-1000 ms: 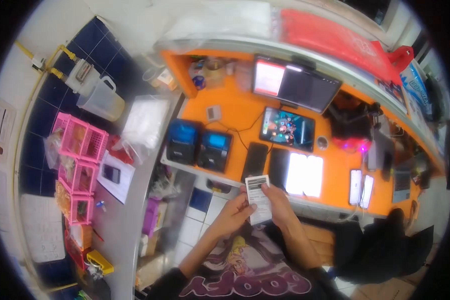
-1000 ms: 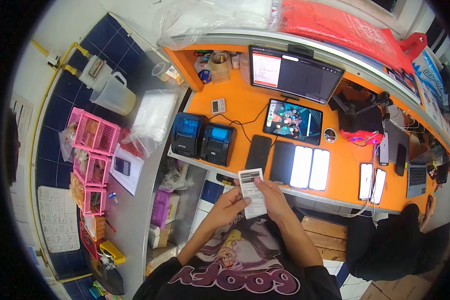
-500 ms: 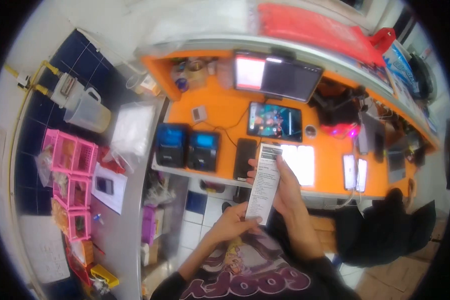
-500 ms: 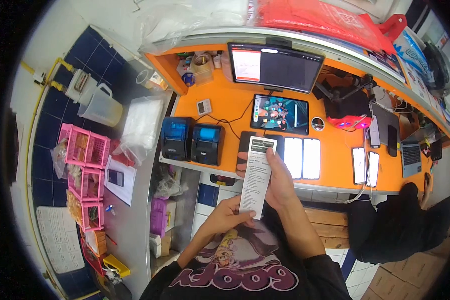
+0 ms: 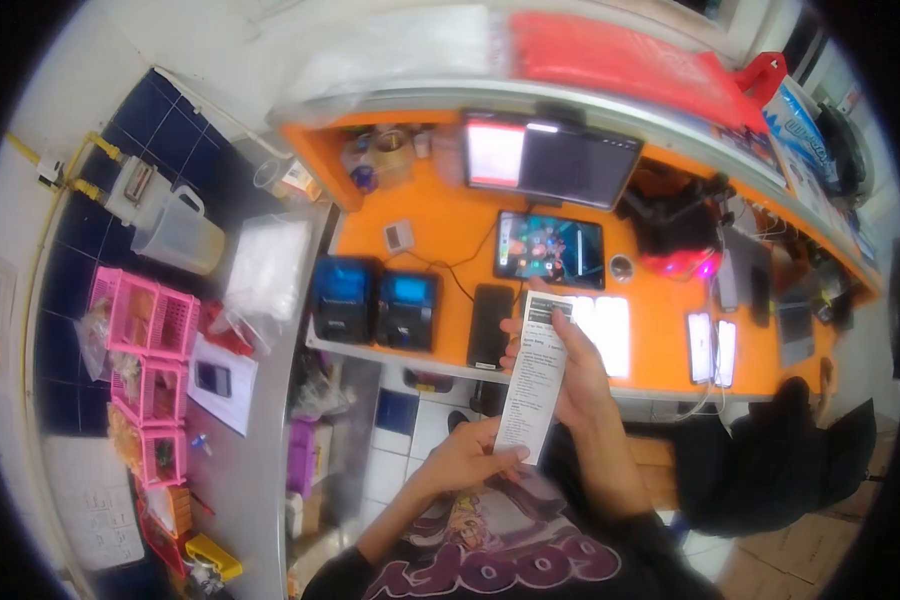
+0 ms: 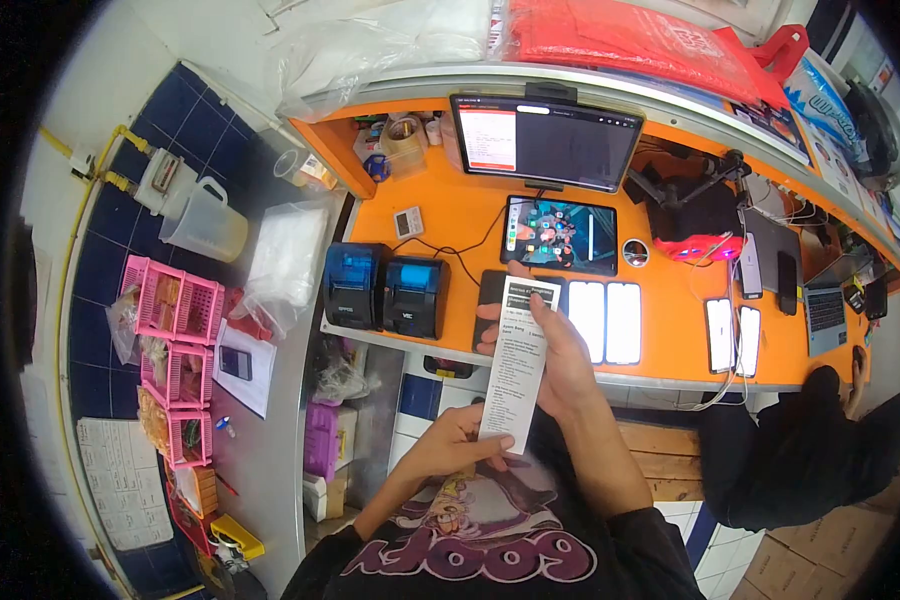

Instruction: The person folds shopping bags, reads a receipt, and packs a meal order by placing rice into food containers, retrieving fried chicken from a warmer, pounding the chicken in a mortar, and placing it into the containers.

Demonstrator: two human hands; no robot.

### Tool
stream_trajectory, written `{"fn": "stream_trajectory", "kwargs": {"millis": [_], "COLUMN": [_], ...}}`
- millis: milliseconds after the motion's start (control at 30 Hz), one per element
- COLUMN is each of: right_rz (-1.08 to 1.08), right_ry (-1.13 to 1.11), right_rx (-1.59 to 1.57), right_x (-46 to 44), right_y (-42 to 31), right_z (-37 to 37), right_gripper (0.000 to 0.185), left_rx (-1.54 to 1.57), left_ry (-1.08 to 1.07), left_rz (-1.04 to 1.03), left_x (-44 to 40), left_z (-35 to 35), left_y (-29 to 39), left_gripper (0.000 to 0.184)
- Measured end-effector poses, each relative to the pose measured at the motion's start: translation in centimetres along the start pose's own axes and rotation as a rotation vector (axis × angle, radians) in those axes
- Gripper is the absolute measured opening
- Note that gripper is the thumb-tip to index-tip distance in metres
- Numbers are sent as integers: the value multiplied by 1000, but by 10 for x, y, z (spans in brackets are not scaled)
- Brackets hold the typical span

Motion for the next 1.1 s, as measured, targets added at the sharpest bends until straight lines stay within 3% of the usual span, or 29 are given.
{"fn": "stream_trajectory", "kwargs": {"millis": [1100], "right_rz": [-16], "right_ry": [21], "right_rx": [-148], "right_x": [0], "right_y": [0], "right_z": [5], "right_gripper": [56], "left_rx": [-61], "left_ry": [-3], "left_rz": [32], "left_x": [1], "left_z": [-5], "left_y": [8], "left_gripper": [28]}}
Point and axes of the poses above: each hand's wrist, its own x-axis away from the middle knuckle, its own z-axis out of the back of the hand, y = z × x, the point moved 6 cm from there along -x, towards the middle knuckle, and after that the axes turned 15 degrees about z, right-handed, at the moved point
